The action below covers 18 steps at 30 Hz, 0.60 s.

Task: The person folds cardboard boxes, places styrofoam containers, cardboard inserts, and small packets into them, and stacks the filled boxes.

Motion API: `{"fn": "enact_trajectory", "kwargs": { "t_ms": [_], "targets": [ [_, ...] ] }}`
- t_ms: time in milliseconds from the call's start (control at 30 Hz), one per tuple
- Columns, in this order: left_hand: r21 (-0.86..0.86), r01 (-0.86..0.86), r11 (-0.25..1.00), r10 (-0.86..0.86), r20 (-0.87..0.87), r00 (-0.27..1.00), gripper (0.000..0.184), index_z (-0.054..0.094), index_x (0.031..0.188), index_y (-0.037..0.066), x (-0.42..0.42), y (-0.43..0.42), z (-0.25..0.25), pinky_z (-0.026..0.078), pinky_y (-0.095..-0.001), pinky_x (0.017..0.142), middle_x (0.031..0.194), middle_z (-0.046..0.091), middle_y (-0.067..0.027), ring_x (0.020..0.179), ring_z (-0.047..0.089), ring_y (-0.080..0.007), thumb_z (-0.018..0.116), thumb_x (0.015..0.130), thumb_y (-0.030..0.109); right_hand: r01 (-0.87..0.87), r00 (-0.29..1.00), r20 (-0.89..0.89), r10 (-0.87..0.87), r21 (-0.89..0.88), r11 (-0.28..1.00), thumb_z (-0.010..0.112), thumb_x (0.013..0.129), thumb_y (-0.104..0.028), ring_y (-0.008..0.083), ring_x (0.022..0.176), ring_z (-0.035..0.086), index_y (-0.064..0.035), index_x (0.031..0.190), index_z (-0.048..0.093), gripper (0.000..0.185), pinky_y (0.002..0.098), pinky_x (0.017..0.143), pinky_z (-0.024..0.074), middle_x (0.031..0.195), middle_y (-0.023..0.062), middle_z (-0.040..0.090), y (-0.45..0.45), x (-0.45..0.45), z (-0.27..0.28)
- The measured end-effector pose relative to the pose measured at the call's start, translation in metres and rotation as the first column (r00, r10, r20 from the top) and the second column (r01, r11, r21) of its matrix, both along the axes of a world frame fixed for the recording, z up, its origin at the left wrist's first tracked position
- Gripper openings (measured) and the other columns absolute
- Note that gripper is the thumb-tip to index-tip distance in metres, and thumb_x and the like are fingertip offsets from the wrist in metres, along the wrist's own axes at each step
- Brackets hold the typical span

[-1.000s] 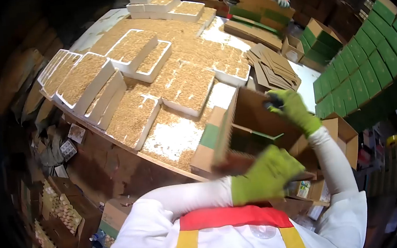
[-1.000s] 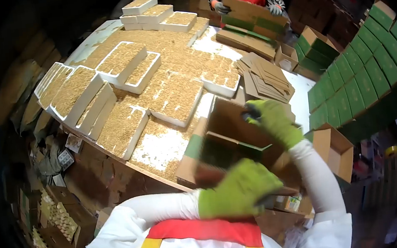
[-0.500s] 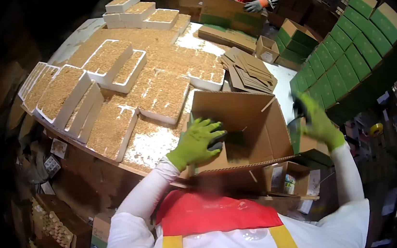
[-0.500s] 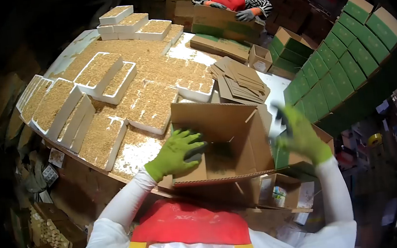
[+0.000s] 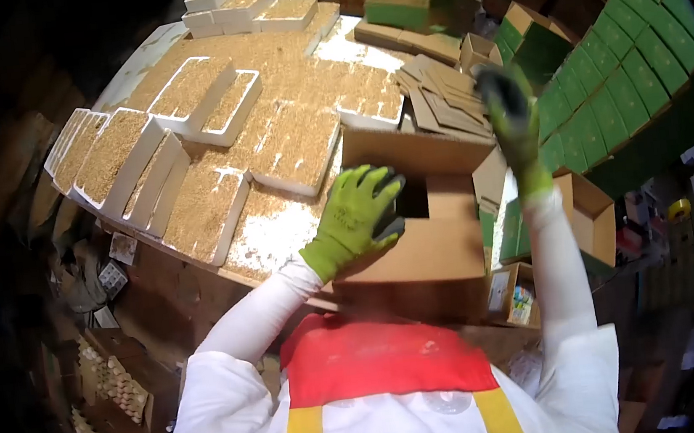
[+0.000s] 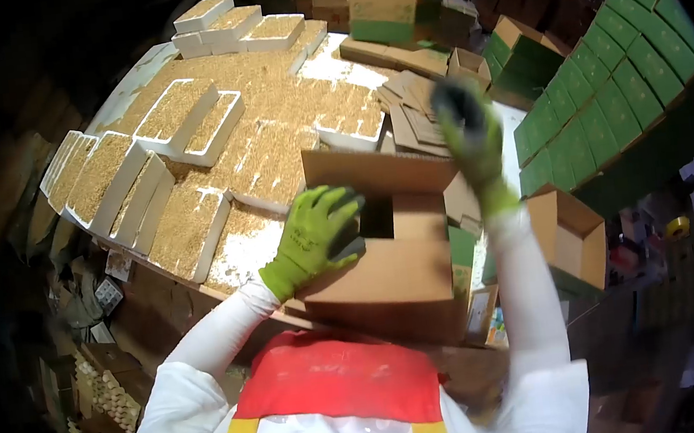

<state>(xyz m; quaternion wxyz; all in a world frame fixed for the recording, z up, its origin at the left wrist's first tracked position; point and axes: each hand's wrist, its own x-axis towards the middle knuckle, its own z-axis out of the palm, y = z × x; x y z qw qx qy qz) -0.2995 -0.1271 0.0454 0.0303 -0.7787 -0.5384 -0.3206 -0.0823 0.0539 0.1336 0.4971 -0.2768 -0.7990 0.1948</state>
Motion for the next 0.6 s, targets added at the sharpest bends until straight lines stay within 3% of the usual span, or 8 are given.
{"fn": "enact_trajectory", "kwargs": {
  "t_ms": [33,133,200,267,367,433,533,600],
  "targets": [
    [0.054,-0.004,0.999,0.004,0.01,1.0,0.081,0.046,0.137,0.007,-0.001,0.003,-0.004,0.035,-0.0495,0.107,0.136,0.046,-0.017,0.125,0.043,-0.039,0.078,0.069,0.038,0.049,0.99,-0.134,-0.053,-0.038,0.998,0.064,0.09,-0.005,0.0183,0.086,0.065,-0.001,0.11,0.063,0.021,0.0296,0.079,0.0521,0.099,0.0127,0.069,0.01,-0.019,0.022],
    [0.307,-0.341,0.889,0.296,0.183,0.938,0.091,0.038,0.142,0.0,-0.006,-0.001,-0.018,0.032,-0.0506,0.109,0.143,0.041,-0.0216,0.132,0.037,-0.0422,0.077,0.071,0.042,0.051,0.602,0.712,-0.36,0.416,0.908,0.058,0.096,-0.026,0.0326,0.115,0.055,-0.0059,0.134,0.05,0.044,0.0384,0.091,0.0489,0.133,0.0177,0.054,0.033,0.011,-0.088],
    [0.022,-0.662,0.749,0.642,0.22,0.734,0.094,0.035,0.144,-0.005,0.0,-0.009,-0.044,0.034,-0.0511,0.107,0.142,0.044,-0.0272,0.129,0.043,-0.0459,0.071,0.078,0.051,0.021,0.458,0.761,-0.46,0.508,0.861,0.054,0.096,-0.041,0.0424,0.13,0.044,-0.0061,0.145,0.04,0.062,0.0463,0.101,0.0435,0.148,0.0207,0.04,-0.053,0.008,-0.121],
    [-0.672,-0.206,0.711,0.596,0.421,0.684,0.084,0.044,0.14,0.0,-0.01,-0.016,-0.022,0.044,-0.0467,0.097,0.121,0.062,-0.0259,0.113,0.058,-0.0413,0.067,0.081,0.056,0.349,0.678,0.616,-0.401,0.211,0.913,0.054,0.091,-0.056,0.0441,0.137,0.034,-0.0004,0.145,0.038,0.08,0.0499,0.111,0.0314,0.148,0.027,0.037,-0.06,0.023,-0.116],
    [-0.552,-0.269,0.789,0.527,0.383,0.759,0.078,0.051,0.137,0.006,-0.002,-0.025,-0.022,0.053,-0.0429,0.082,0.106,0.068,-0.0219,0.094,0.067,-0.0381,0.065,0.082,0.058,0.625,0.63,0.756,0.179,-0.63,0.461,0.053,0.087,-0.065,0.0453,0.124,0.047,0.0014,0.145,0.036,0.09,0.0516,0.104,0.0376,0.139,0.0288,0.045,-0.039,0.061,-0.06],
    [-0.354,-0.258,0.899,0.404,0.443,0.8,0.081,0.049,0.139,0.003,0.003,-0.033,-0.004,0.054,-0.0414,0.078,0.107,0.068,-0.0216,0.091,0.068,-0.0375,0.073,0.078,0.051,0.391,0.798,0.433,0.419,-0.901,0.187,0.048,0.089,-0.066,0.0435,0.117,0.053,-0.003,0.145,0.036,0.086,0.0519,0.096,0.0442,0.134,0.0246,0.049,-0.045,0.104,-0.031],
    [0.059,-0.169,0.984,0.134,0.38,0.915,0.088,0.047,0.141,0.002,0.004,-0.044,-0.013,0.052,-0.0408,0.09,0.125,0.06,-0.0261,0.108,0.064,-0.0378,0.08,0.073,0.047,-0.355,0.887,-0.427,0.175,-0.874,-0.332,0.041,0.093,-0.068,0.041,0.105,0.061,-0.0097,0.146,0.035,0.079,0.0522,0.084,0.0542,0.126,0.0183,0.055,-0.083,0.161,-0.039],
    [0.09,0.033,0.995,-0.06,0.31,0.949,0.091,0.044,0.143,0.002,-0.003,-0.047,-0.013,0.046,-0.0429,0.1,0.137,0.051,-0.0254,0.12,0.057,-0.0379,0.077,0.075,0.052,-0.387,0.92,-0.392,0.029,-0.916,-0.105,0.046,0.093,-0.063,0.0389,0.104,0.063,-0.012,0.147,0.031,0.075,0.0524,0.081,0.0572,0.122,0.013,0.057,-0.119,0.158,-0.077]
  ]
}}
